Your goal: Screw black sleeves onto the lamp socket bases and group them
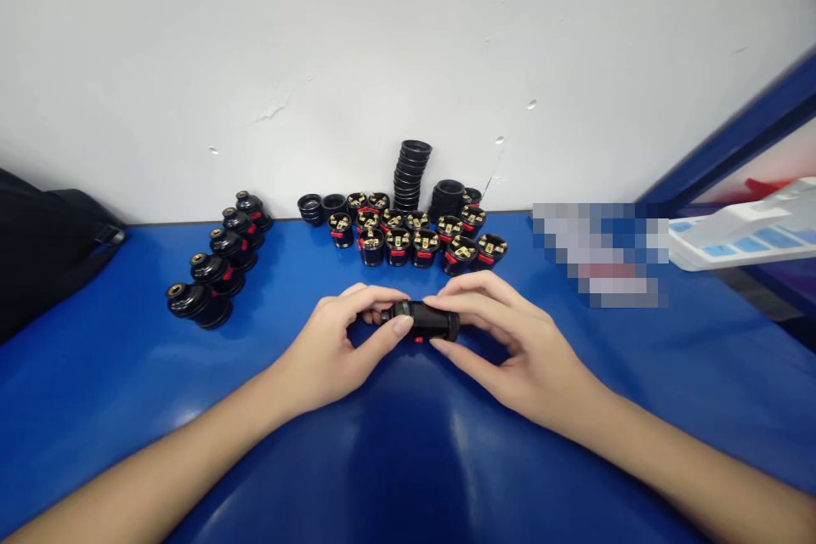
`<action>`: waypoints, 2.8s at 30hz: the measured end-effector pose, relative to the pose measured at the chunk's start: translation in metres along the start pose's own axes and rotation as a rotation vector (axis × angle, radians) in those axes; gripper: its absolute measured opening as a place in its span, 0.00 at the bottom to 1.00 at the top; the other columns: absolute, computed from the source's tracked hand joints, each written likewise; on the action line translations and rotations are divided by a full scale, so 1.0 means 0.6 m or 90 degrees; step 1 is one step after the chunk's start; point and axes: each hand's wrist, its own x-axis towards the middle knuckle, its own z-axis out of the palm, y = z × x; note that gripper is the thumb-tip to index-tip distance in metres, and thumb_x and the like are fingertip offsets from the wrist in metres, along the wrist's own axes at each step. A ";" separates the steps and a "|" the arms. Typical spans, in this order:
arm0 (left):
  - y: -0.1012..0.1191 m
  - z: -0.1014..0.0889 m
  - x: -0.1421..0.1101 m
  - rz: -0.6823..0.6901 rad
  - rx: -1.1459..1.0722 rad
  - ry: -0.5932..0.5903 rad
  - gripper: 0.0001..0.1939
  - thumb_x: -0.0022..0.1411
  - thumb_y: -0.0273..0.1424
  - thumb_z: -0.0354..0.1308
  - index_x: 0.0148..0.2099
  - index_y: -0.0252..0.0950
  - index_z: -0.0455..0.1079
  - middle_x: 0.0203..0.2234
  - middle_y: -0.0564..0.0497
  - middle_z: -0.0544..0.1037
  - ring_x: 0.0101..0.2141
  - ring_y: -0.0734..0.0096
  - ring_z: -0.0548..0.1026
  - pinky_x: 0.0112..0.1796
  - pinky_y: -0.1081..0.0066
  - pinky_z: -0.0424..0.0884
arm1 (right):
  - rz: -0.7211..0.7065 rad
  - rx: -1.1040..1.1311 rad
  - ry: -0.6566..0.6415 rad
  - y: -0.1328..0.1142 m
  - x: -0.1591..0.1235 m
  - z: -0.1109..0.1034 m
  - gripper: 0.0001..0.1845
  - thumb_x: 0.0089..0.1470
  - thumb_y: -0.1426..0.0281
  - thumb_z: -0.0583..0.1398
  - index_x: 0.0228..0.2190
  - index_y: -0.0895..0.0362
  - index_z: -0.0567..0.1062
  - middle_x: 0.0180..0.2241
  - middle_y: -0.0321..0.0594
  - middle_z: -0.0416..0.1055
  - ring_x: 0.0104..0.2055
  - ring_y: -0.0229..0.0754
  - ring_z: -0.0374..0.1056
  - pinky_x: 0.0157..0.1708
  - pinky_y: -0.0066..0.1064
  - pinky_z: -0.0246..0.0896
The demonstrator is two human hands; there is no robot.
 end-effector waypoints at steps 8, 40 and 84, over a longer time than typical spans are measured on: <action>0.009 0.001 0.011 -0.047 -0.050 -0.040 0.18 0.78 0.43 0.55 0.42 0.40 0.80 0.29 0.53 0.86 0.31 0.69 0.80 0.36 0.69 0.72 | -0.066 -0.061 0.044 0.000 0.001 0.003 0.19 0.66 0.77 0.67 0.54 0.47 0.82 0.50 0.44 0.76 0.50 0.48 0.80 0.52 0.42 0.81; -0.017 0.004 -0.007 0.066 0.079 0.007 0.18 0.80 0.36 0.55 0.67 0.46 0.60 0.44 0.49 0.83 0.48 0.58 0.81 0.51 0.56 0.75 | 0.233 0.259 -0.006 0.002 0.005 0.011 0.22 0.61 0.63 0.73 0.54 0.55 0.79 0.43 0.44 0.88 0.41 0.48 0.88 0.47 0.38 0.87; -0.031 -0.003 -0.001 0.203 0.127 0.106 0.16 0.67 0.37 0.74 0.55 0.40 0.82 0.41 0.49 0.86 0.43 0.61 0.77 0.46 0.59 0.75 | 0.258 0.271 -0.008 -0.006 0.008 0.008 0.21 0.59 0.62 0.74 0.51 0.54 0.81 0.44 0.41 0.88 0.40 0.43 0.86 0.47 0.31 0.84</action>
